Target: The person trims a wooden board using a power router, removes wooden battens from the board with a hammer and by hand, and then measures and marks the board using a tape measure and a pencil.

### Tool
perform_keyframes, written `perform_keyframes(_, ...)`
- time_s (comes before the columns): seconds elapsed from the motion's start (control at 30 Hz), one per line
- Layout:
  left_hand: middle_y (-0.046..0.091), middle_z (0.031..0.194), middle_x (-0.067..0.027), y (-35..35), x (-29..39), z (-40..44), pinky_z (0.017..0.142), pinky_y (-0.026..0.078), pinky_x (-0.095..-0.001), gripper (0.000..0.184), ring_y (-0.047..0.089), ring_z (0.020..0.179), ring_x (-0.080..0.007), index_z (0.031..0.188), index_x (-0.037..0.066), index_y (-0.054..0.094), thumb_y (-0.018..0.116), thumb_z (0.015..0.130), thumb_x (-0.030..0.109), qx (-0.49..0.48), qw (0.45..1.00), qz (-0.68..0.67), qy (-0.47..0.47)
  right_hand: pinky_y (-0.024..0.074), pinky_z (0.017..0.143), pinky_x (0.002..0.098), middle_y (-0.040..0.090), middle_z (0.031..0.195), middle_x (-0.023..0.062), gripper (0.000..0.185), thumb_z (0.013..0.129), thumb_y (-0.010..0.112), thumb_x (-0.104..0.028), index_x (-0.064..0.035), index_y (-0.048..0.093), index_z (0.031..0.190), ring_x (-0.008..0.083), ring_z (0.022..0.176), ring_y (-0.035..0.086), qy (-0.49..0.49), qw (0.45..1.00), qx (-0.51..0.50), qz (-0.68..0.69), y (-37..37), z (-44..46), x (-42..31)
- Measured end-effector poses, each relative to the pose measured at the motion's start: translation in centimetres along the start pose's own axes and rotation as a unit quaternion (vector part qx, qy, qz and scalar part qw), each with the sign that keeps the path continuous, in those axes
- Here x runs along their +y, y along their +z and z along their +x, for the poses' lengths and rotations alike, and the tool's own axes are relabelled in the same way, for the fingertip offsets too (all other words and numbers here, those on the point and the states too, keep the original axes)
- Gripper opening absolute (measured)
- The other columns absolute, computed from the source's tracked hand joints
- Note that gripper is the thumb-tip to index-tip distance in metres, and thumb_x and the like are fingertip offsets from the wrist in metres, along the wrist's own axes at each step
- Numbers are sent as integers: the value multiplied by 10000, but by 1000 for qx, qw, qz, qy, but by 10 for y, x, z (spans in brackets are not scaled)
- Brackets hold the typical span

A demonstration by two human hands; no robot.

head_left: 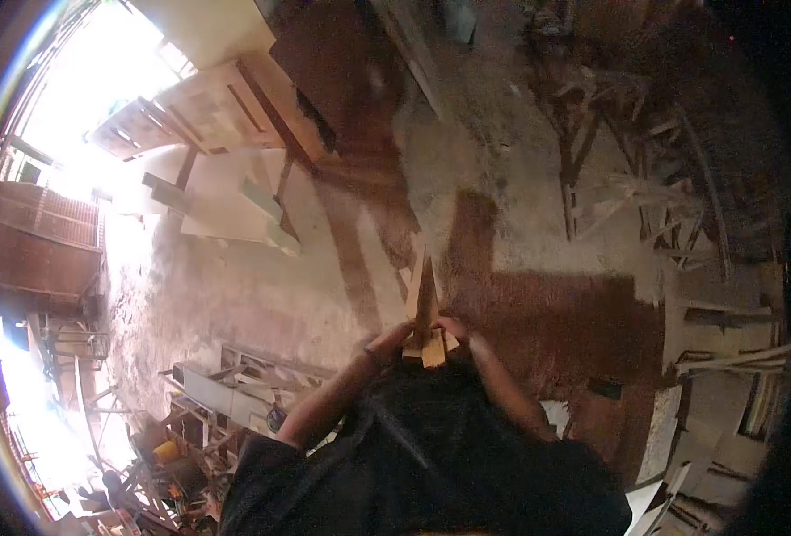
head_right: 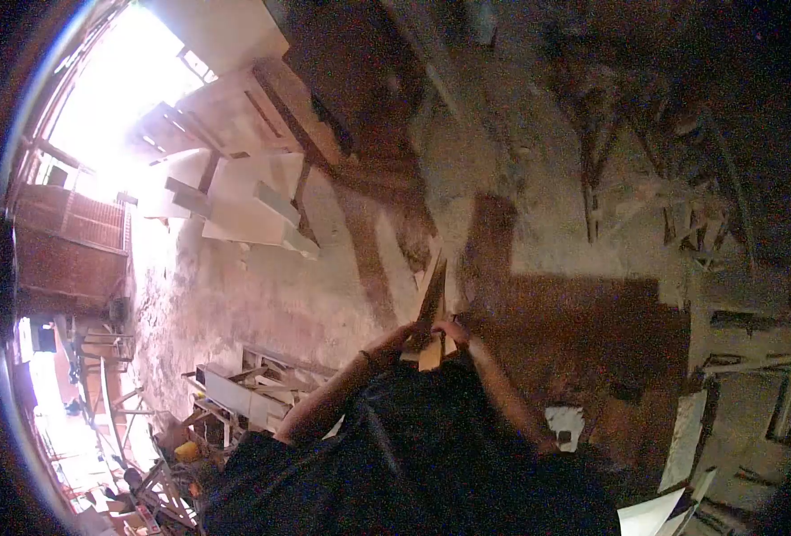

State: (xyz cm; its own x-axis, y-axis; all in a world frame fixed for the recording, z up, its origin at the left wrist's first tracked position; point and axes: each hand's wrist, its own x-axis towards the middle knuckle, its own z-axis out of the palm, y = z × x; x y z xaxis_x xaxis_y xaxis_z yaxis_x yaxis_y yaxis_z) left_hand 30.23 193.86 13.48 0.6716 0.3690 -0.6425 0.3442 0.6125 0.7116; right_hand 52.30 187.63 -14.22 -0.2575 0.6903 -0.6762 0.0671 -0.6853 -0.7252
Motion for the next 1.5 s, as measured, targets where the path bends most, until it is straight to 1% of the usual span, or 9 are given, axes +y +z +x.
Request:
perform_keyframes(0.1,648,1166,-69,11,105,-6,964,500,-295,315,617,1097,-177,1284,35,583,554,1014,193,102,992,-18,-79,483,926,351,680,1060,58,299,965,551,-285,-63,702,1096,188,991,633,-28,997,-56,-42,-44,34,-38)
perform_keyframes(0.3,651,1058,-59,-92,90,137,790,585,-333,394,674,904,-190,1227,62,598,662,942,326,57,965,-253,-44,590,616,449,654,943,168,452,895,563,-430,-82,554,1183,286,699,697,143,987,-79,7,-78,29,-278)
perform_keyframes(0.63,626,1134,-82,-268,182,292,881,558,-384,392,634,1081,-229,1224,110,595,679,915,337,-83,931,-353,48,561,693,395,653,991,81,377,918,564,-424,-128,596,1148,213,792,657,226,965,-105,-77,-194,240,-408)
perform_keyframes(0.87,578,1265,-73,-325,316,298,922,506,-333,418,605,1062,-160,1297,109,541,630,952,327,85,922,-363,106,537,751,365,640,1037,11,284,961,544,-392,-161,632,1100,160,839,619,260,945,-137,-145,-245,357,-536)
perform_keyframes(1.13,593,1278,-77,-493,301,518,970,478,-436,486,594,1108,-227,1319,156,555,503,972,492,-283,682,-621,262,523,865,372,687,996,70,393,998,535,-416,-79,650,1168,183,970,640,171,951,-107,-234,-239,487,-730)
perform_keyframes(1.23,636,1177,-106,-522,351,515,917,509,-470,585,631,1022,-250,1307,141,577,452,968,602,11,825,-411,388,488,962,385,661,1103,79,450,1009,526,-431,-51,615,1232,195,1064,624,53,958,-139,-244,-251,564,-753)
perform_keyframes(1.3,623,1209,-125,-545,402,486,953,479,-484,648,608,1073,-269,1368,140,537,421,968,636,206,867,-316,326,468,996,386,622,1222,83,492,1012,522,-445,-45,584,1291,202,1097,610,-89,947,-90,-296,-255,612,-749)
perform_keyframes(1.37,593,1299,-154,-568,428,464,1025,424,-501,728,567,1184,-296,1453,139,472,372,971,675,227,855,-438,162,470,996,389,568,1329,83,533,1013,516,-462,-55,546,1357,202,1128,589,-162,941,-42,-294,-265,652,-729)
perform_keyframes(1.5,532,1412,-198,-575,491,433,1058,397,-505,868,536,1252,-334,1534,156,380,229,941,772,365,820,-420,132,512,950,408,491,1444,94,632,1008,504,-501,-76,449,1473,201,1189,561,-147,968,-97,-176,-257,666,-747)
